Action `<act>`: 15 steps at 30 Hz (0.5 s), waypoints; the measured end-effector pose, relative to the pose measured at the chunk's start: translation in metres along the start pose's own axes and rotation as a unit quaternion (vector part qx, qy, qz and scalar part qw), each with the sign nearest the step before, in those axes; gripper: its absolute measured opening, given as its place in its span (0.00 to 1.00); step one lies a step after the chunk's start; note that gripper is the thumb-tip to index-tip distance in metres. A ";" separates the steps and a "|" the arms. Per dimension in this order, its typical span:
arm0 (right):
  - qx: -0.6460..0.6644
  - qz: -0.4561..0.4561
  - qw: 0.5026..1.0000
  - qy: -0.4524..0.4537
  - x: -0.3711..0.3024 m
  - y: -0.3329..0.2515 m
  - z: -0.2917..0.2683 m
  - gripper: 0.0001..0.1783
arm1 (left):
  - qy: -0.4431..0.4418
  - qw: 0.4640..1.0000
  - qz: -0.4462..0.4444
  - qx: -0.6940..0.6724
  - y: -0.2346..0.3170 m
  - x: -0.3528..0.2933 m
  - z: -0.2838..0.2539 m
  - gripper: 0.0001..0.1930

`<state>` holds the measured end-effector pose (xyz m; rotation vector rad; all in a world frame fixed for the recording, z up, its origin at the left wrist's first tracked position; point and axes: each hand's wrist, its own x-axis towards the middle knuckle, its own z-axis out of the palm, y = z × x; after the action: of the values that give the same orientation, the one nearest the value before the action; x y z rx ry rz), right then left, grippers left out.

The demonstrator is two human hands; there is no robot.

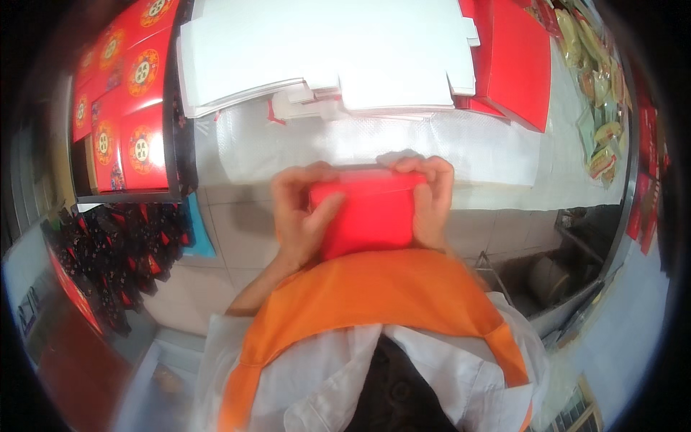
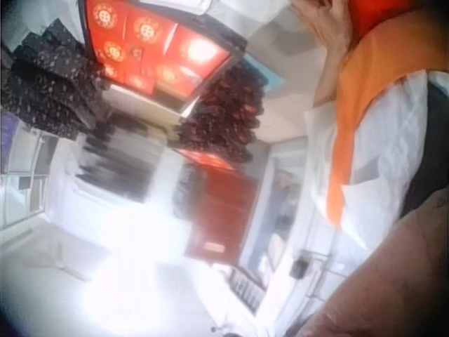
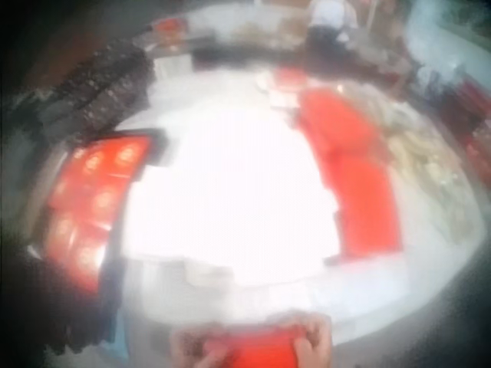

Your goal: The person assembles small red boxes by folding white flat-pack cardboard pieces and inserting them into red covers. They repeatedly pick up a white piece, fold it into a box shape, and place it into a red cover, then set the finished unit into a larger tray. The process is repetitive and performed by hand.

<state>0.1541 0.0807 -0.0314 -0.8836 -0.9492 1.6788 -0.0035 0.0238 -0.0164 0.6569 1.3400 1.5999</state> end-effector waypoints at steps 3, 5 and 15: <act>-0.028 0.031 0.999 0.004 0.002 -0.006 0.002 0.09 | -0.003 0.996 -0.030 0.083 0.005 0.004 0.002 0.10; -0.076 0.063 0.995 0.012 0.006 -0.013 0.004 0.08 | -0.006 0.988 -0.031 0.149 0.009 0.007 0.002 0.09; -0.061 0.065 0.996 -0.018 0.006 -0.009 -0.001 0.04 | -0.037 0.982 -0.003 0.185 0.009 0.013 -0.001 0.02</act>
<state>0.1568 0.0884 -0.0248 -1.0197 -1.0468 1.7660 -0.0125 0.0345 -0.0105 0.9249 1.5977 1.3161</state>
